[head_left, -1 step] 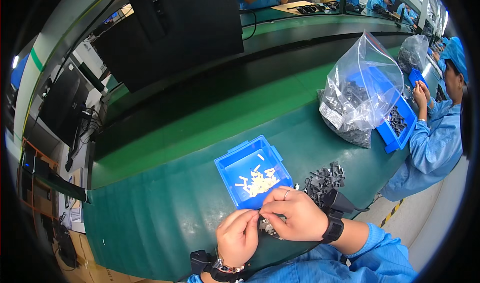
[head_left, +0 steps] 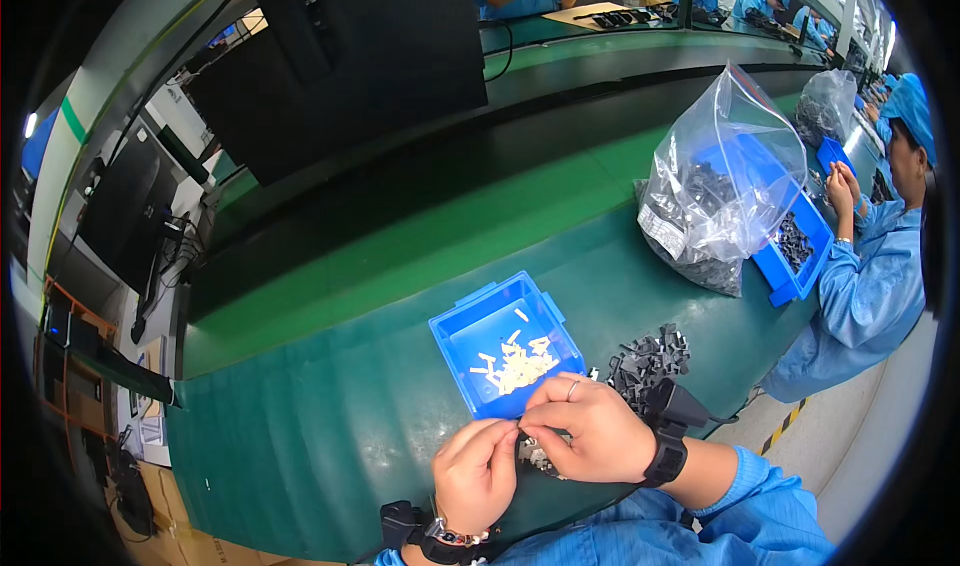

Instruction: Assembling and sorting small white plastic clips and dark metal components into bins on a factory assembly line.

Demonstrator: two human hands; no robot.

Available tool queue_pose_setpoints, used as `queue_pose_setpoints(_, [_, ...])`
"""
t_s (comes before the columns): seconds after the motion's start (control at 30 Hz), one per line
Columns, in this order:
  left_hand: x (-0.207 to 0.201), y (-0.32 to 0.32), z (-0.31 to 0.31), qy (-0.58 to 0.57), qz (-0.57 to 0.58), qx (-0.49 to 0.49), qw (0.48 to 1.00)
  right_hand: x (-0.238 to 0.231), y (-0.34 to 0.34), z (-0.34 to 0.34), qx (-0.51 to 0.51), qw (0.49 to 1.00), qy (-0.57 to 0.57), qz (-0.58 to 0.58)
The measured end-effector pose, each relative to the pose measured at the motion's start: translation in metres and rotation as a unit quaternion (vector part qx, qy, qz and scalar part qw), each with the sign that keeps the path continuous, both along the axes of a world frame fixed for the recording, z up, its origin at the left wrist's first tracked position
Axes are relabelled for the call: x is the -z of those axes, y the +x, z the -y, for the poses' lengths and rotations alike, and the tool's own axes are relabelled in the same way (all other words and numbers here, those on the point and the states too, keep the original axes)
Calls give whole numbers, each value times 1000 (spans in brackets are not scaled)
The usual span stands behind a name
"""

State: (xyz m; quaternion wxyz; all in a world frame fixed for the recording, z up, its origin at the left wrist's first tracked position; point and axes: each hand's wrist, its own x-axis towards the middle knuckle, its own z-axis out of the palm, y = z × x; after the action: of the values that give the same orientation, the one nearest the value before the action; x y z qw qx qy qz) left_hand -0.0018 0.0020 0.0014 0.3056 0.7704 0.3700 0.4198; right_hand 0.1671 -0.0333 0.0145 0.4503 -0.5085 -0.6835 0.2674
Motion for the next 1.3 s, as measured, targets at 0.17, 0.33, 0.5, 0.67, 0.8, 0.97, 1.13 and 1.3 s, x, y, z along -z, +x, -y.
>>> queue_pose_setpoints(0.17, [2, 0, 1, 3, -6, 3, 1000, -1, -1, 1, 3, 999, 17, 38])
queue_pose_setpoints(0.33, [1, 0, 2, -26, -18, 1, 999, 0, -1, 2, 5, 999, 16, 40])
queue_pose_setpoints(0.5, [1, 1, 0, -31, -6, -19, 999, -1, 4, 6, 32, 999, 19, 32])
queue_pose_setpoints(0.67, [3, 5, -8, 59, -52, -63, 995, -2, 19, 12, 79, 996, 29, -6])
queue_pose_setpoints(0.8, [1, 9, -19, 168, -124, -86, 974, 0, 25, 19, 93, 995, 36, -16])
queue_pose_setpoints(0.97, [6, 8, -27, 161, -154, -106, 969, 5, 35, 29, 113, 993, 25, -31])
queue_pose_setpoints(1.13, [8, 10, -26, 174, -116, -95, 973, 12, 50, 40, 119, 991, 27, -54])
queue_pose_setpoints(1.3, [-3, -5, -23, 43, 8, -88, 995, 9, 74, 55, 94, 988, 17, -123])
